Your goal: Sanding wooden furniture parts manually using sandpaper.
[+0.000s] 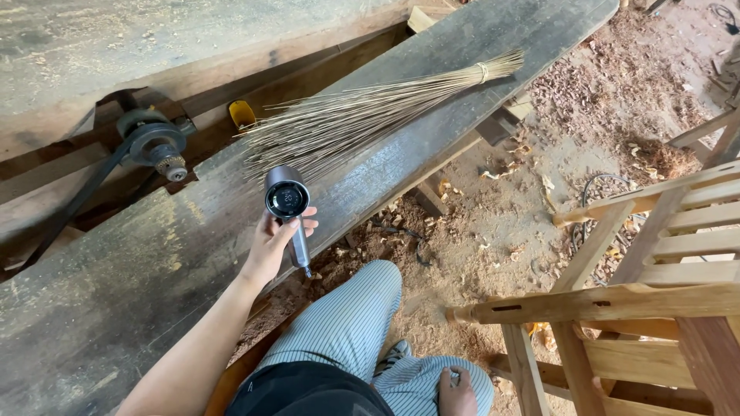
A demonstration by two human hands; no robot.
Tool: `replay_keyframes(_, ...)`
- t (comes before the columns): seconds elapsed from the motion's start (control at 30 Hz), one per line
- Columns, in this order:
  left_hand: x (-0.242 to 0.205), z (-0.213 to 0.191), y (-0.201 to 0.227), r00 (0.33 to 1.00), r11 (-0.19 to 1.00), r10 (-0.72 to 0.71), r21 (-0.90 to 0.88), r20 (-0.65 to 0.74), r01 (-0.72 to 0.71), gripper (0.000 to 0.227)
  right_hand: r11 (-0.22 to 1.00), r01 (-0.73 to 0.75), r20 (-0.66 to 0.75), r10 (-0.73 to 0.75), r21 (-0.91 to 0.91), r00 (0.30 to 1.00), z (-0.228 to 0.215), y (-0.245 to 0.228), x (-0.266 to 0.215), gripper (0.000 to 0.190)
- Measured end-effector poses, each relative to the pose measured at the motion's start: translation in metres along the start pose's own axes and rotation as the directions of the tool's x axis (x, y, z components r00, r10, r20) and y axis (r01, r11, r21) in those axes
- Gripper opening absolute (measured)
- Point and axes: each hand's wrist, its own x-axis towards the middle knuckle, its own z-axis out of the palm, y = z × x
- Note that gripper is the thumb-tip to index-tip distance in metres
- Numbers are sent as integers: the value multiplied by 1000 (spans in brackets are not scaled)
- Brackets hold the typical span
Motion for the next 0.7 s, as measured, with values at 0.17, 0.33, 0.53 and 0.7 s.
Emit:
replay_keyframes(0.17,0,-2,2,1000,1000,-3,18,-6,4,54,1000,-1,14,1,3,1000,0,-1,0,43)
replay_keyframes(0.33,0,-12,-4,1000,999,11,50,-1,-11,57,999,-19,8,19,34,1000,-6,-6,-6,41)
replay_keyframes(0.53,-4,-27,1,987,956,-112,258,-114,138,72,999,20,-62,-18,40,998,-17,-13,-17,37)
replay_keyframes(0.7,4,-64,-10,954,934,-266,210,-136,290,69,999,48,-6,-48,3,999,-20,-14,-17,37)
